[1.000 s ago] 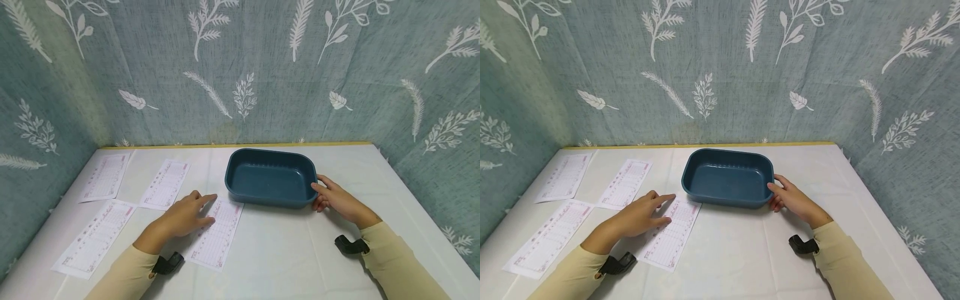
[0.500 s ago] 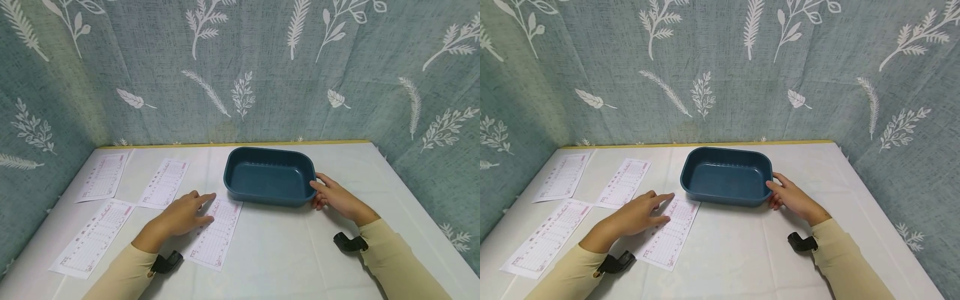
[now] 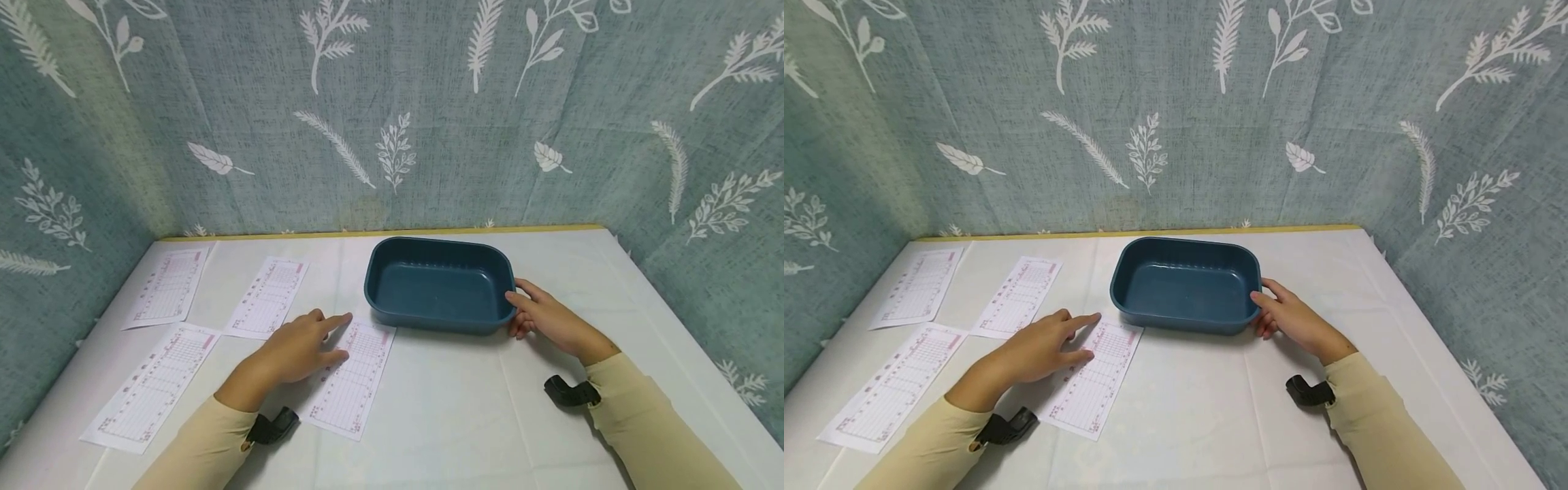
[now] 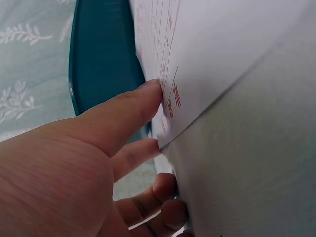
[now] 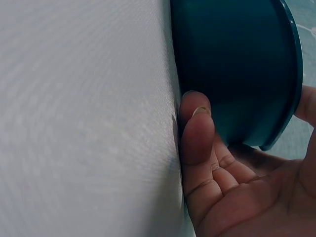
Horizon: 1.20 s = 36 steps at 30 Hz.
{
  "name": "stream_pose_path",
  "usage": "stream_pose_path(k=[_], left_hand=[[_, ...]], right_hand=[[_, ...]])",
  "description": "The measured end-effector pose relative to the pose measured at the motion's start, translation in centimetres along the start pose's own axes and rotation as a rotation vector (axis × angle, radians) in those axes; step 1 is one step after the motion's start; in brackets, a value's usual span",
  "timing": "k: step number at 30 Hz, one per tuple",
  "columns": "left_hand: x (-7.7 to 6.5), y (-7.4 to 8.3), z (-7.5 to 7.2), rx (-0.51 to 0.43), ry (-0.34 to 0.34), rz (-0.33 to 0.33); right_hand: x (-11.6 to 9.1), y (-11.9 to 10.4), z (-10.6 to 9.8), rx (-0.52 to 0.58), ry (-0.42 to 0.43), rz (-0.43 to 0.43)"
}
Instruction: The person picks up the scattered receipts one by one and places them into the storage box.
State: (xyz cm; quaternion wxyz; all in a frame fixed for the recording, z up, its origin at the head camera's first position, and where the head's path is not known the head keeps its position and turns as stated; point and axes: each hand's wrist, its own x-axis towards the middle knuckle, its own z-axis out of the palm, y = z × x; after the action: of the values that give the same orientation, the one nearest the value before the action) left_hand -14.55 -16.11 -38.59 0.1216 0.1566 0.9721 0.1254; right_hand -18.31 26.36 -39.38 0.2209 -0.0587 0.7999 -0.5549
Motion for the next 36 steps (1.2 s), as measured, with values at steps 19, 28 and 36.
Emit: stream_pose_path(k=[19,28,36], left_hand=[[0.03,-0.03,-0.02,-0.019,0.014,0.027],[0.07,0.13,-0.02,-0.056,0.003,0.018],[0.14,0.16,0.08,-0.083,0.010,0.021]], right_hand=[[0.07,-0.17,-0.08,-0.002,0.010,0.005],[0.13,0.04,-0.18,0.008,0.006,0.003],[0.13,0.00,-0.09,0.006,0.013,-0.003]])
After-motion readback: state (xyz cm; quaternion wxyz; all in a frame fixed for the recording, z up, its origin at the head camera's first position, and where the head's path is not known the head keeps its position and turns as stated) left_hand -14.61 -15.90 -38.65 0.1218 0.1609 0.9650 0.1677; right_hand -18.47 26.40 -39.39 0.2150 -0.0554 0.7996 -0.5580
